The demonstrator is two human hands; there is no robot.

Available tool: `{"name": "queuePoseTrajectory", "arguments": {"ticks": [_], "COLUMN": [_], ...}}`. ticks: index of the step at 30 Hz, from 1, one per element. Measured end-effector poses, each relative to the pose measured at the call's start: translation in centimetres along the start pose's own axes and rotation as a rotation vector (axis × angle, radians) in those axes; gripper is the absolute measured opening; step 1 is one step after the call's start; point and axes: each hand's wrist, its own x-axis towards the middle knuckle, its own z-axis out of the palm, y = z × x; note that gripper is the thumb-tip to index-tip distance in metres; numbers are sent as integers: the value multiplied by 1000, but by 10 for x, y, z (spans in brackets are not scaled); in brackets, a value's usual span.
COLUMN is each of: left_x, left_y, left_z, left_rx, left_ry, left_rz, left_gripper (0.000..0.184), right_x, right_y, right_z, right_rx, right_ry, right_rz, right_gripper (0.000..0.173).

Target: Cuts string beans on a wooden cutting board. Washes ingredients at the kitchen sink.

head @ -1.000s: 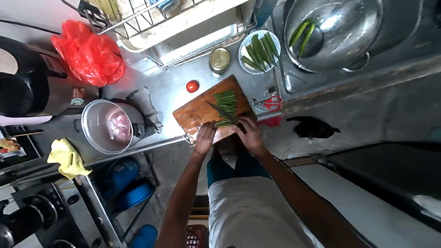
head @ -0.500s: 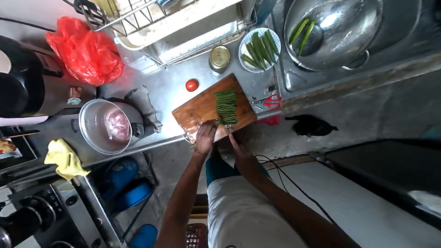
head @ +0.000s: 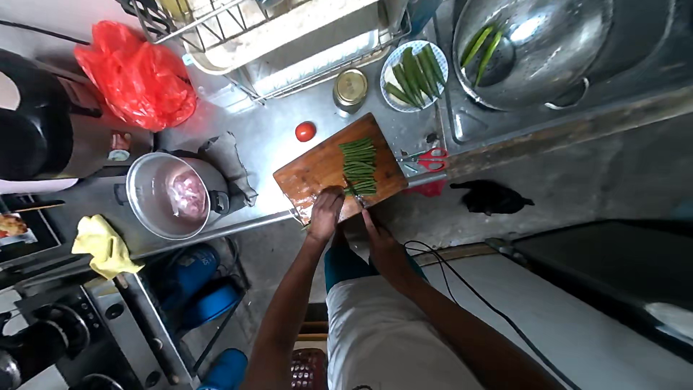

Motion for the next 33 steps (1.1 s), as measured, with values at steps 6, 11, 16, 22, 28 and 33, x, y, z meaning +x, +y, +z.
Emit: {"name": "queuePoseTrajectory", "arguments": {"ticks": [6, 11, 16, 22, 28, 33], "left_x": [0, 0, -1, -1, -7, -27], "left_y": [-6, -5, -5, -3, -4, -13], "left_z": [0, 2, 2, 1, 0, -9], "left_rx": [-36, -45, -46, -51, -34, 53], "left_ry": [-21, -10, -10, -8, 7, -31], "left_rz": [19, 17, 8, -2, -12, -61], "left_gripper": [20, 19, 20, 19, 20, 20], "right_x": [10, 13, 17, 38, 54, 59], "right_y": [3, 16, 22, 13, 12, 25], "right_z": [9, 22, 32, 27, 27, 2], "right_rx": [-3, 20, 32, 37, -85, 40], "right_ry": [-51, 34, 69, 24, 4, 185], "right_rz": [0, -68, -90, -55, 13, -45], "right_gripper": [62, 59, 57, 62, 62, 52]}}
